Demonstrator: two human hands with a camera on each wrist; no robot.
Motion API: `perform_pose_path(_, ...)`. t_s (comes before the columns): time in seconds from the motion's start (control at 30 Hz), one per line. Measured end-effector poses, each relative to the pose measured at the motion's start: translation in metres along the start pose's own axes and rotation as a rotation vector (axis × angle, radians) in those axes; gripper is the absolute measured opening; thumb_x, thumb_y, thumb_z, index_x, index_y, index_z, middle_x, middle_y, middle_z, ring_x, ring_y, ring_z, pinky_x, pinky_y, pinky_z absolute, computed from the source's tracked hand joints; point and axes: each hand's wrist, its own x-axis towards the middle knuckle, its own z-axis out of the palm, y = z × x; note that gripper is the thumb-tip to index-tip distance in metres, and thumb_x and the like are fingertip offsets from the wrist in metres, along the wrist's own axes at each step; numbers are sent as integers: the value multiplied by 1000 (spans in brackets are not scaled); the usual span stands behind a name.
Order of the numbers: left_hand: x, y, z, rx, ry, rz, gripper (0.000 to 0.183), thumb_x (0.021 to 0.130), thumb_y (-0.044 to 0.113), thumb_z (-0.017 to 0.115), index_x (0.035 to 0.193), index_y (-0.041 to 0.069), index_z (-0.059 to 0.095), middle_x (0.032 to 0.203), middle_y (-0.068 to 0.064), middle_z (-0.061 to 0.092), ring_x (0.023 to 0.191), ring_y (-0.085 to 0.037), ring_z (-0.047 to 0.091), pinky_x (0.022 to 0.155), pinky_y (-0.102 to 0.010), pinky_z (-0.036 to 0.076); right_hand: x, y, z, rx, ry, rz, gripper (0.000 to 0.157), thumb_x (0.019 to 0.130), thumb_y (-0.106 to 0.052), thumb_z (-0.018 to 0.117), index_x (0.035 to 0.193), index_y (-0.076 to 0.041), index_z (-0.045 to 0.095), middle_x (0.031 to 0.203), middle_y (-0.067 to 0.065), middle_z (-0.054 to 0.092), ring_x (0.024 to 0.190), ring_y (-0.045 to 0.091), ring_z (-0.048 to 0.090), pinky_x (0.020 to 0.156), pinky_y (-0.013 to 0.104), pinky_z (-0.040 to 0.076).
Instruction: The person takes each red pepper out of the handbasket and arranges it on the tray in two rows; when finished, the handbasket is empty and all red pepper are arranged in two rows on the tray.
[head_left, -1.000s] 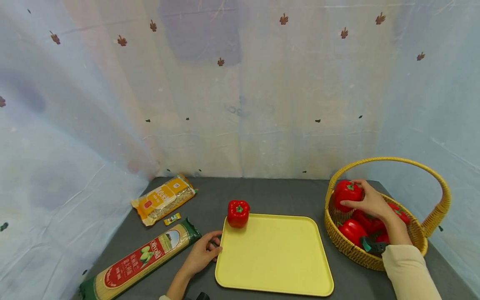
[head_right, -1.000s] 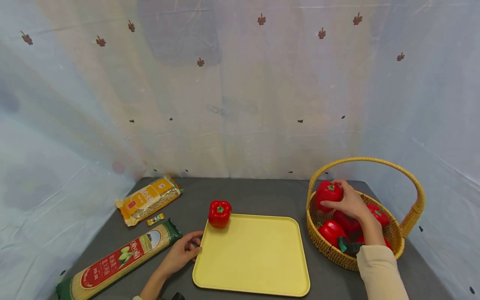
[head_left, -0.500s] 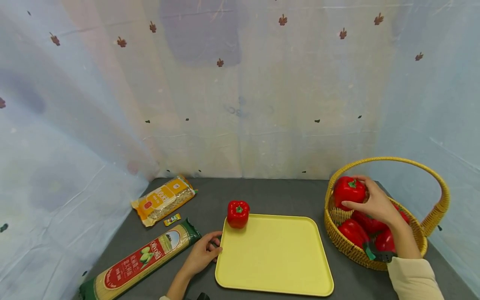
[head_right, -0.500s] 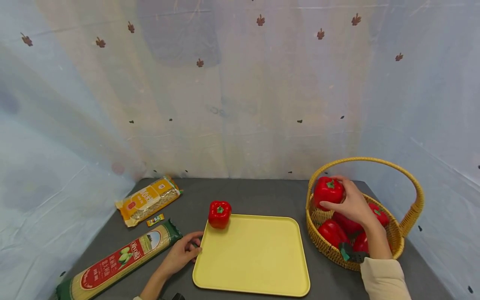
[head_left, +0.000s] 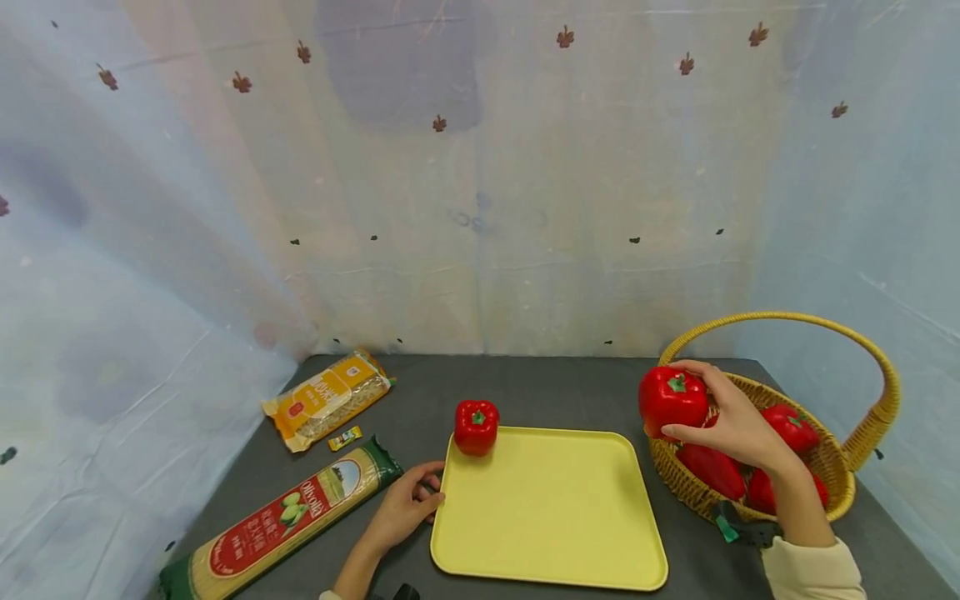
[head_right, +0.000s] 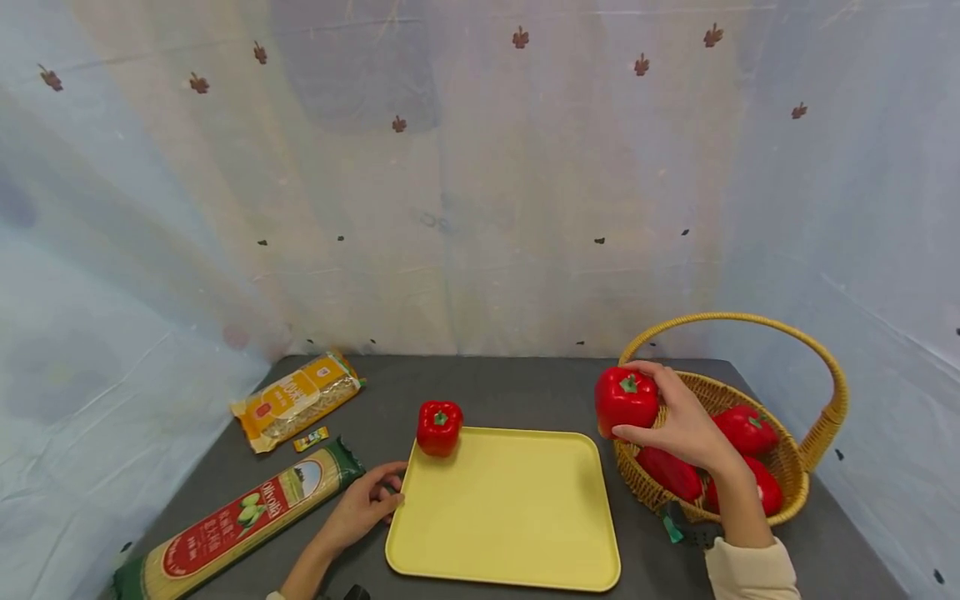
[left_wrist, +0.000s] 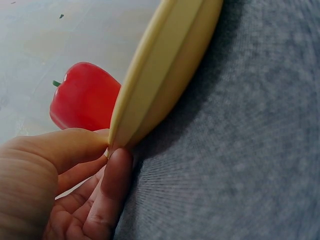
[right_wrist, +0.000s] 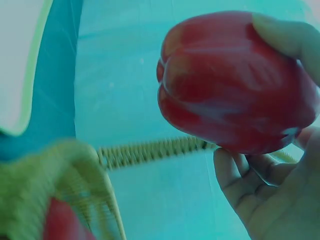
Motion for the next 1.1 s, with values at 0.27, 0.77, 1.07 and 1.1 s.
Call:
perform_pose_path(0.27, -7, 35, -1, 31, -18, -27, 44, 87, -2, 60, 128, -10, 47, 95, -19, 54, 65, -15, 57, 54, -31, 53, 11, -6, 37, 59, 6, -52, 80, 67, -21, 85, 133, -13, 41, 123, 5, 47, 103, 12, 49, 72, 28, 53)
perform_pose_path(0.77, -6, 29, 0, 27, -17, -25, 44, 88, -2, 59, 129, -10, 46, 95, -19, 54, 65, -16, 57, 55, -32, 53, 33, -17, 104, 129, 6, -22, 82, 66, -31, 85, 133, -15, 40, 123, 8, 46, 108, 27, 47, 78, 42, 52)
perform_pose_path(1.07, 1, -1, 0, 8, -3, -2, 46, 88, 6, 63, 130, -3, 48, 94, -14, 54, 64, -11, 57, 52, -29, 52, 43, -15, 137, 116, 10, -20, 85, 65, -27, 86, 136, -10, 40, 123, 11, 48, 109, 28, 45, 78, 43, 51)
perform_pose_path(1.1, 1, -1, 0, 6, -4, -6, 46, 87, 7, 64, 130, -2, 48, 94, -13, 54, 64, -11, 56, 53, -29, 52, 43, -15, 141, 115, 8, -19, 86, 65, -26, 86, 136, -10, 40, 123, 12, 47, 109, 29, 44, 79, 44, 51)
